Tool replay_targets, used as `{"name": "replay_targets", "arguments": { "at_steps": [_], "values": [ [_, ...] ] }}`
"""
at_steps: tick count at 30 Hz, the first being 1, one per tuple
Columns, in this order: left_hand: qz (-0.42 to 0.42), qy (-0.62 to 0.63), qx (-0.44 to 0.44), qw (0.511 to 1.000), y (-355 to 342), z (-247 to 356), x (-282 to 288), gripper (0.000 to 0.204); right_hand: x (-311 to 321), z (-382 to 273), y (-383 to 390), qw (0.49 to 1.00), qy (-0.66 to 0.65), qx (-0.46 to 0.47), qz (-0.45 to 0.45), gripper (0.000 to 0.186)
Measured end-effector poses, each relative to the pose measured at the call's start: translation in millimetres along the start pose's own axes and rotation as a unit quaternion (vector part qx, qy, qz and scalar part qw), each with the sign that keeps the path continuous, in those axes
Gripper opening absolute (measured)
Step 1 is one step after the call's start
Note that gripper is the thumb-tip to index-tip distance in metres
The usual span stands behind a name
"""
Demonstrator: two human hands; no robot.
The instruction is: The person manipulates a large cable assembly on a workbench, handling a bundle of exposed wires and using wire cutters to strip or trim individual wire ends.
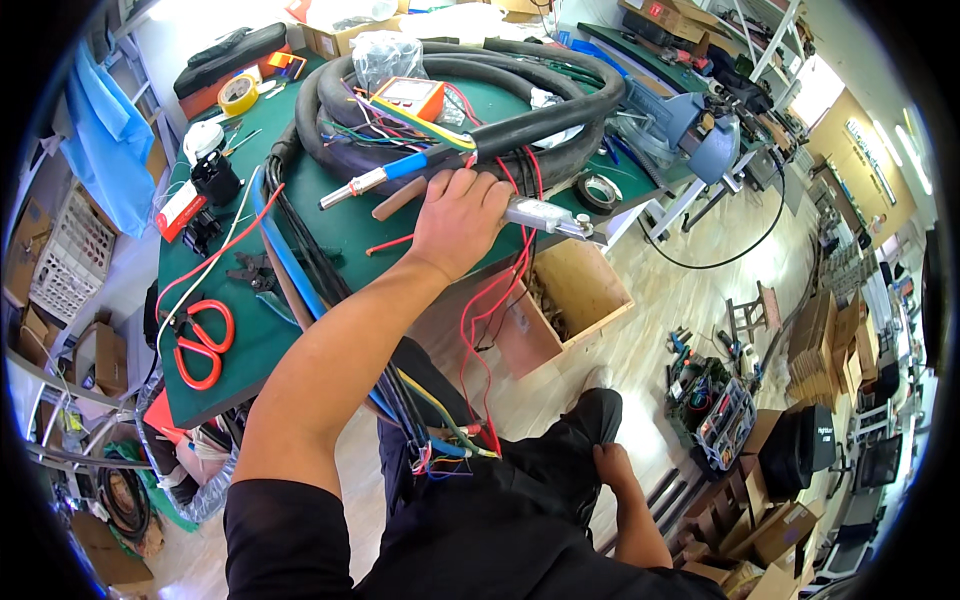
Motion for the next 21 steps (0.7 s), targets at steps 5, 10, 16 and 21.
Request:
{"name": "replay_targets", "arguments": {
  "at_steps": [5,10,16,21],
  "values": [
    [0.000,-0.008,-0.003,1.000,-4,2,1,0.038,1,-23,73,0.968,-0.113,-0.073,-0.211,0.040],
    [-0.009,-0.020,-0.002,1.000,-5,3,-1,0.034,18,-21,78,0.973,-0.100,-0.094,-0.187,0.046],
    [0.017,0.025,0.017,0.999,-11,-2,14,0.031,130,-125,52,0.980,-0.172,0.059,0.083,0.030],
    [-0.065,0.370,0.163,0.912,-31,43,35,0.030,232,-226,67,0.907,-0.331,0.239,0.099,0.038]
  ]
}}
Point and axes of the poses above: each hand's wrist, its own y-axis away from the middle knuckle, its own x-axis out of the back of the hand, z = x × y, the point moved 10 cm from there along -y, towards the middle knuckle, and after that the axes turned 15 degrees about -x, right-handed, at the moved point
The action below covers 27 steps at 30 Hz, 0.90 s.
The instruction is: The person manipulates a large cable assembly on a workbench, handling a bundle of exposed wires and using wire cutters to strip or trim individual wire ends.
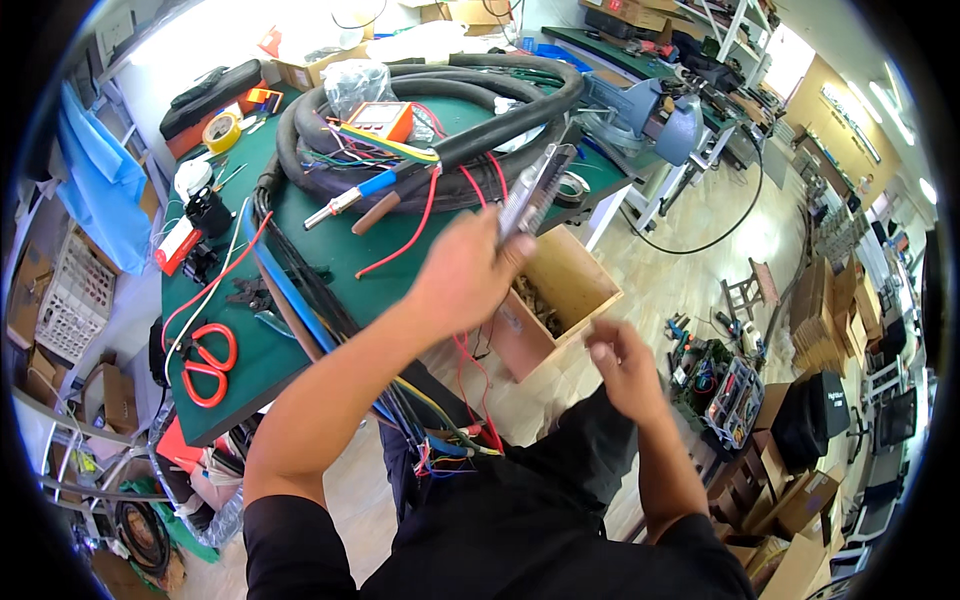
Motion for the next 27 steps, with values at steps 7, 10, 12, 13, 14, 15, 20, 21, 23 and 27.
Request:
{"name": "replay_targets", "arguments": {
  "at_steps": [7,10,12,13,14,15,20,21,23,27],
  "values": [
    [-0.157,0.264,0.149,0.940,58,40,-43,0.034,-73,-106,-17,0.910,-0.307,0.087,-0.267,0.061],
    [-0.136,0.238,0.143,0.951,70,30,-42,0.033,-90,-101,-20,0.892,-0.356,0.079,-0.266,0.051],
    [-0.143,0.211,0.156,0.954,77,22,-41,0.034,-95,-98,-24,0.889,-0.371,0.066,-0.259,0.045],
    [-0.146,0.198,0.164,0.955,81,19,-39,0.034,-93,-94,-27,0.890,-0.381,0.057,-0.245,0.043],
    [-0.140,0.131,0.134,0.972,79,23,-28,0.034,-91,-91,-30,0.890,-0.391,0.048,-0.231,0.042],
    [-0.133,0.062,0.103,0.984,77,29,-17,0.034,-88,-87,-34,0.889,-0.401,0.039,-0.218,0.041],
    [-0.026,-0.079,0.164,0.983,88,-3,56,0.036,-73,-71,-48,0.870,-0.450,-0.015,-0.200,0.038],
    [0.025,-0.115,0.175,0.977,91,-12,77,0.036,-76,-66,-49,0.870,-0.449,-0.017,-0.203,0.037],
    [0.089,-0.274,0.166,0.943,96,-28,114,0.037,-86,-62,-49,0.872,-0.437,-0.030,-0.217,0.036],
    [0.096,-0.198,0.235,0.947,100,-80,122,0.044,-107,-66,-49,0.882,-0.388,-0.040,-0.265,0.034]
  ]
}}
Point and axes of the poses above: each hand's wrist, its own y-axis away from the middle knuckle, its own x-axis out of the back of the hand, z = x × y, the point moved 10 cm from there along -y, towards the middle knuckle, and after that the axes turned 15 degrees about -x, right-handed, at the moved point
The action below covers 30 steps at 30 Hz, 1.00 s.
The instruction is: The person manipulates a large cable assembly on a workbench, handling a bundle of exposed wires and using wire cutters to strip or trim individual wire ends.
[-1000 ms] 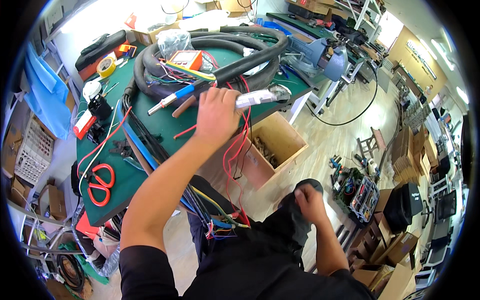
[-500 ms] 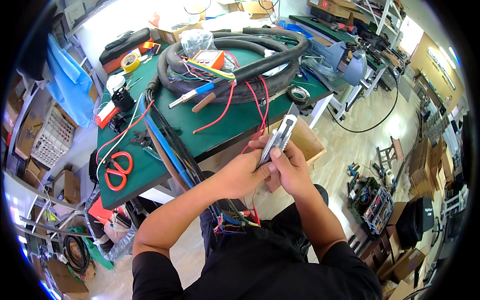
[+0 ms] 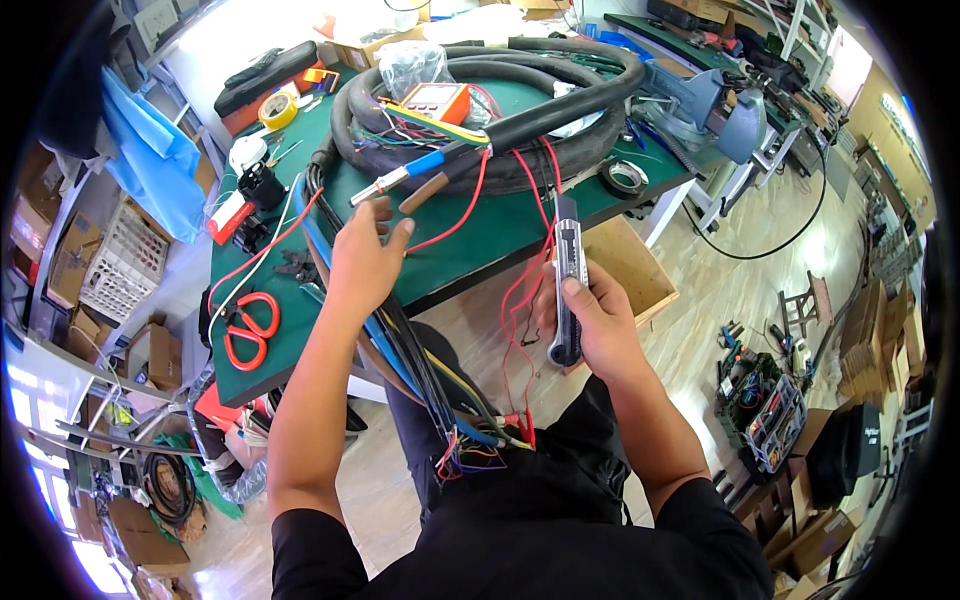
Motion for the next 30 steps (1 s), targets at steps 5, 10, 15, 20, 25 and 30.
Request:
{"name": "replay_targets", "arguments": {
  "at_steps": [5,10,15,20,25,30],
  "values": [
    [-0.058,0.045,0.007,0.997,-12,-1,-23,0.036,-7,6,-10,0.996,0.079,-0.032,0.006,0.026],
    [-0.064,0.027,-0.029,0.997,-19,5,-20,0.029,-13,1,-19,0.980,0.193,-0.019,0.042,0.027],
    [0.003,-0.021,-0.100,0.995,-14,11,-15,0.029,-29,-18,-29,0.922,0.372,0.021,0.108,0.028],
    [0.070,-0.114,-0.202,0.970,-8,30,-5,0.026,-52,-23,-46,0.881,0.451,0.074,0.126,0.026],
    [0.054,-0.059,-0.173,0.982,-8,26,-8,0.024,-69,-31,-56,0.849,0.497,0.110,0.142,0.026],
    [0.025,0.044,-0.090,0.995,-10,14,-11,0.022,-72,-31,-61,0.809,0.554,0.125,0.149,0.023]
  ]
}}
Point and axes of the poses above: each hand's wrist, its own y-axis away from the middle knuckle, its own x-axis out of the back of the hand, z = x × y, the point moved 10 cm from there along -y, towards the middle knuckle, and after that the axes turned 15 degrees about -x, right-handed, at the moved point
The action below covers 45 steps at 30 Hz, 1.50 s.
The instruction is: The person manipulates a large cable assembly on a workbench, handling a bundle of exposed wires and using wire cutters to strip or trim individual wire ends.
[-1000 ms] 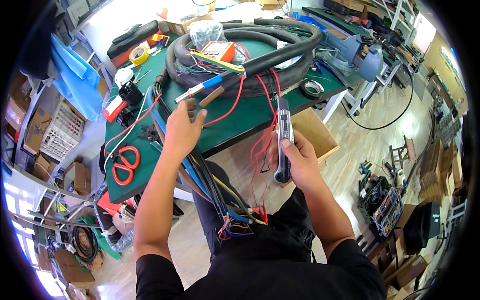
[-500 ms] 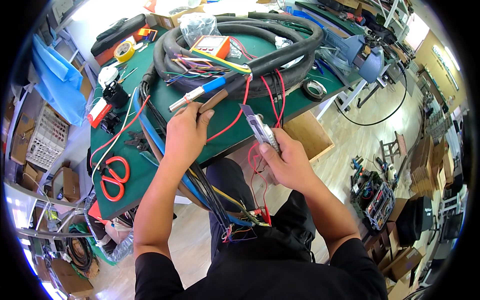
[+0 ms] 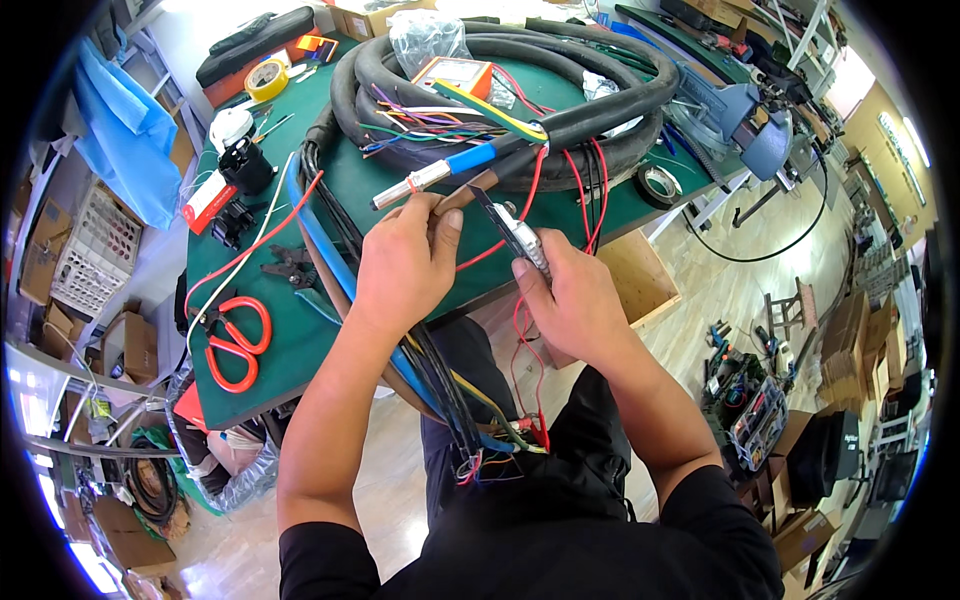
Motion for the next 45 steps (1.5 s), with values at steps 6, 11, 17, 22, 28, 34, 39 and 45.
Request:
{"name": "replay_targets", "arguments": {
  "at_steps": [6,11,17,22,28,34,39,45],
  "values": [
    [-0.023,0.087,0.061,0.994,-2,-9,-8,0.029,1,-4,0,1.000,0.013,0.018,0.011,0.022],
    [-0.055,0.098,0.096,0.989,-6,-17,-16,0.034,-3,-2,-1,1.000,0.004,0.025,0.016,0.022],
    [-0.088,0.112,0.137,0.980,-4,-27,-26,0.037,0,-5,-1,0.998,0.031,0.044,0.027,0.023],
    [-0.086,0.099,0.143,0.981,-5,-25,-24,0.041,0,-4,-2,0.997,0.034,0.059,0.035,0.024],
    [-0.082,0.097,0.133,0.983,-5,-23,-25,0.042,-2,-5,-3,0.996,0.050,0.064,0.032,0.025],
    [-0.096,0.104,0.151,0.978,-5,-23,-26,0.040,-3,-6,-4,0.996,0.065,0.059,0.020,0.021],
    [-0.086,0.145,0.157,0.973,-3,-29,-27,0.036,2,-11,-5,0.995,0.073,0.066,0.013,0.019],
    [-0.094,0.153,0.153,0.972,-3,-28,-25,0.027,-1,-10,-6,0.995,0.071,0.068,0.003,0.020]
  ]
}}
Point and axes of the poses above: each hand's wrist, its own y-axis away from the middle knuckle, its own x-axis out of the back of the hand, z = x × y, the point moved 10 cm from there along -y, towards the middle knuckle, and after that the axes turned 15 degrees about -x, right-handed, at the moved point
